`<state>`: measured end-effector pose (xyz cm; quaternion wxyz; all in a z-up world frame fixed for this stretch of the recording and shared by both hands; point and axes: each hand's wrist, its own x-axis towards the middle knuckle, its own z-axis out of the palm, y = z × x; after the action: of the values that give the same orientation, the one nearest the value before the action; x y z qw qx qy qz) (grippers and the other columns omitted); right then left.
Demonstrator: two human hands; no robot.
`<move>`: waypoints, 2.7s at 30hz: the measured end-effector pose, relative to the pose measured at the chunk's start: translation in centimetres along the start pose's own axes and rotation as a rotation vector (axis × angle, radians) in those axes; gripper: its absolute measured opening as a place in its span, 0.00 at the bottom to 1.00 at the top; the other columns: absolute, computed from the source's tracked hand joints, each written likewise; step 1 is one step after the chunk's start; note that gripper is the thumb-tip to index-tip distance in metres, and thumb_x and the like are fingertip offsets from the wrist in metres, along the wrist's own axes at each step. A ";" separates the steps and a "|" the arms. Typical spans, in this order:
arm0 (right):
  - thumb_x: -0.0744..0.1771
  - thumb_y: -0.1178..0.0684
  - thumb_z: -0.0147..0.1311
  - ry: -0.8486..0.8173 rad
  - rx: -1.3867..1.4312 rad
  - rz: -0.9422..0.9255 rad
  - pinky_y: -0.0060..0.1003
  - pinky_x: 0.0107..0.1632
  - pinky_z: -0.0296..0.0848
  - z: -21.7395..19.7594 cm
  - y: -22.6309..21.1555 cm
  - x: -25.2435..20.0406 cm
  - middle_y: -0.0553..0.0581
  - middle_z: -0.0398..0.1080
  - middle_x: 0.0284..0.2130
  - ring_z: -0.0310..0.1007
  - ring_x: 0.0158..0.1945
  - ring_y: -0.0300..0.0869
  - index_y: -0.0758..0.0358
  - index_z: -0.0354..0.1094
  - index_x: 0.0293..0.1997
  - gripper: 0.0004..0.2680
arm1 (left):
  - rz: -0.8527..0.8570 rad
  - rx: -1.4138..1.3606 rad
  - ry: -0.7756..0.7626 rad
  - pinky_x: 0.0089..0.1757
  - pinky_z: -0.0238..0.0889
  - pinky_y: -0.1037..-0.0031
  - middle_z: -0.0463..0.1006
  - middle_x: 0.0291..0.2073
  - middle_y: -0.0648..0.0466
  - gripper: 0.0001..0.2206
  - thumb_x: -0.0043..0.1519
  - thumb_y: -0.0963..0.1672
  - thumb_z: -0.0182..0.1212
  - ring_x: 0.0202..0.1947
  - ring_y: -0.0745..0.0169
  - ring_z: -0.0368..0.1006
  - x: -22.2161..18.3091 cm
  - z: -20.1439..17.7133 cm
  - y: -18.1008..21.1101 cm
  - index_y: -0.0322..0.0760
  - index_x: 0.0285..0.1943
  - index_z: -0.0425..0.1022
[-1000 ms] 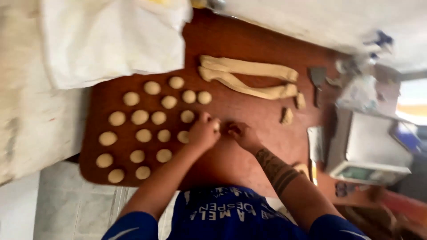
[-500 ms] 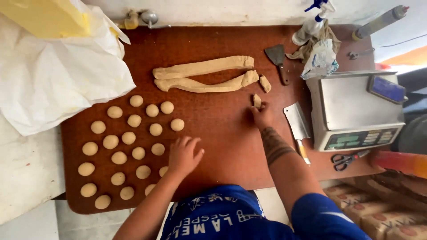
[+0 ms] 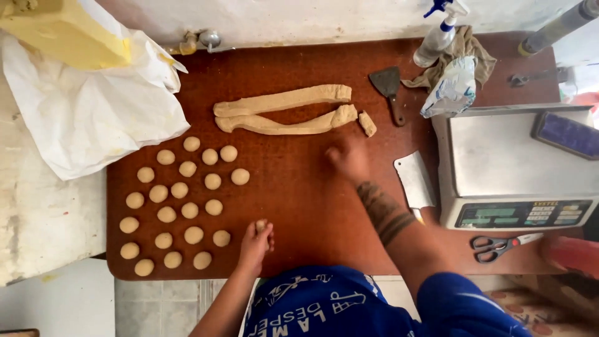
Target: Tearing pieces of dough from a strip and rolling them into small balls on a bakery work table.
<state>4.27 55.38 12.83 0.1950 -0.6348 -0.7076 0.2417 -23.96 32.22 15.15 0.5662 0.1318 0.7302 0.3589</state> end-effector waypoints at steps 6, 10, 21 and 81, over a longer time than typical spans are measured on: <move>0.64 0.46 0.58 -0.102 -0.014 0.325 0.52 0.54 0.70 -0.7 11.4 6.5 0.71 0.67 0.50 0.68 0.52 0.61 0.65 0.65 0.54 0.18 | -0.228 0.152 0.068 0.29 0.62 0.73 0.77 0.38 0.50 0.13 0.64 0.42 0.60 0.30 0.63 0.71 -4.2 1.9 -1.6 0.39 0.57 0.73; 0.67 0.31 0.50 -0.106 0.312 0.461 0.39 0.38 0.66 -3.9 4.1 0.3 0.49 0.70 0.26 0.68 0.32 0.39 0.55 0.66 0.28 0.18 | -0.146 0.450 0.112 0.33 0.67 0.69 0.81 0.33 0.51 0.20 0.61 0.48 0.63 0.30 0.61 0.74 -4.6 2.8 -2.4 0.43 0.62 0.73; 0.64 0.46 0.58 -0.447 -0.190 -0.172 0.59 0.64 0.63 -3.5 3.8 -19.9 0.55 0.61 0.64 0.59 0.68 0.53 0.44 0.61 0.70 0.23 | 0.359 1.454 0.023 0.61 0.62 0.51 0.60 0.67 0.48 0.30 0.60 0.54 0.65 0.68 0.40 0.56 -4.0 6.1 -0.7 0.51 0.73 0.66; 0.67 0.41 0.51 -0.346 0.040 0.127 0.48 0.30 0.68 1.5 -6.2 -26.8 0.61 0.74 0.25 0.72 0.24 0.53 0.56 0.68 0.42 0.11 | 0.603 0.894 -0.764 0.39 0.66 0.68 0.80 0.30 0.59 0.16 0.63 0.58 0.54 0.32 0.62 0.76 -0.1 3.4 -0.5 0.50 0.43 0.75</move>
<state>1.60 28.18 16.10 0.0673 -0.6231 -0.6841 0.3732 -20.69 33.01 14.55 0.5509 0.6711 0.4875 0.0918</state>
